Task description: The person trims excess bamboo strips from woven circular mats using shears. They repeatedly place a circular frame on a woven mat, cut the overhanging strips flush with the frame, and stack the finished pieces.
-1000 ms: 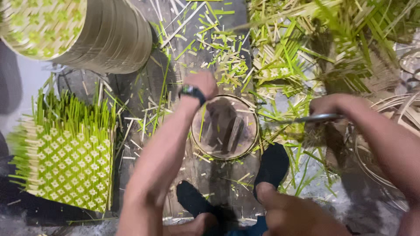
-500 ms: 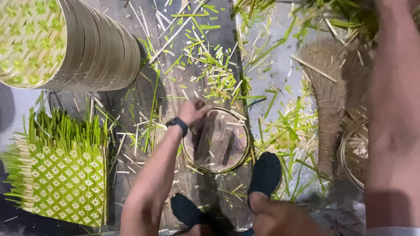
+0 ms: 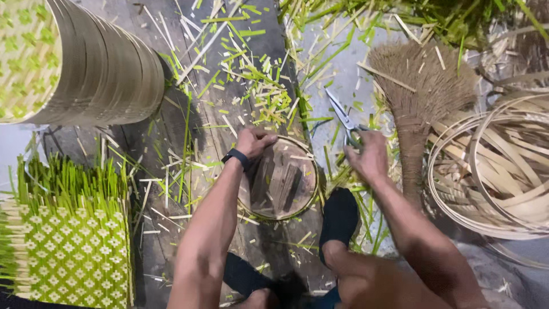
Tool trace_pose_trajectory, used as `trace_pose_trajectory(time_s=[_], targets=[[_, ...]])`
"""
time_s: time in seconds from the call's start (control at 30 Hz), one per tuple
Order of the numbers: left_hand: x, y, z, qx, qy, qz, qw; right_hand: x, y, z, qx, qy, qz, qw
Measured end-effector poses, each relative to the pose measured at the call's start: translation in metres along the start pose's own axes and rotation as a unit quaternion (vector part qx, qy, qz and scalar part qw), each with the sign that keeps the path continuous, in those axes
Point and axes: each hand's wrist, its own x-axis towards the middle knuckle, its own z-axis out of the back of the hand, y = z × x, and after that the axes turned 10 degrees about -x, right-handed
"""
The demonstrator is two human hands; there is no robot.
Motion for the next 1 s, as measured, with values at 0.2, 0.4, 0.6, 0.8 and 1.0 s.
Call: trace_pose_trajectory(time_s=[0.2,0.4,0.6,0.8,1.0], targets=[[-0.001,-0.003,-0.015,0.037,-0.074,-0.02,0.996,-0.01,0.049,-0.053,0.155,0.197,0.027,0.968],[-0.001,0.004,-0.028,0.002,-0.147,0.016,0.989,-0.001,0.047,-0.062,0.164,0.211,-0.029,0.963],[-0.045,0.051,-0.001,-0.056,-0.334,0.018,0.941,-0.036,0.047,-0.048,0.246,0.212,-0.047,0.945],[-0.114,0.089,0.034,-0.174,-0.173,0.183,0.952,-0.066,0.038,-0.054,0.354,0.251,-0.087,0.897],[-0.103,0.071,0.029,-0.123,-0.239,0.289,0.919,-0.06,0.047,-0.048,0.328,0.232,-0.109,0.909]])
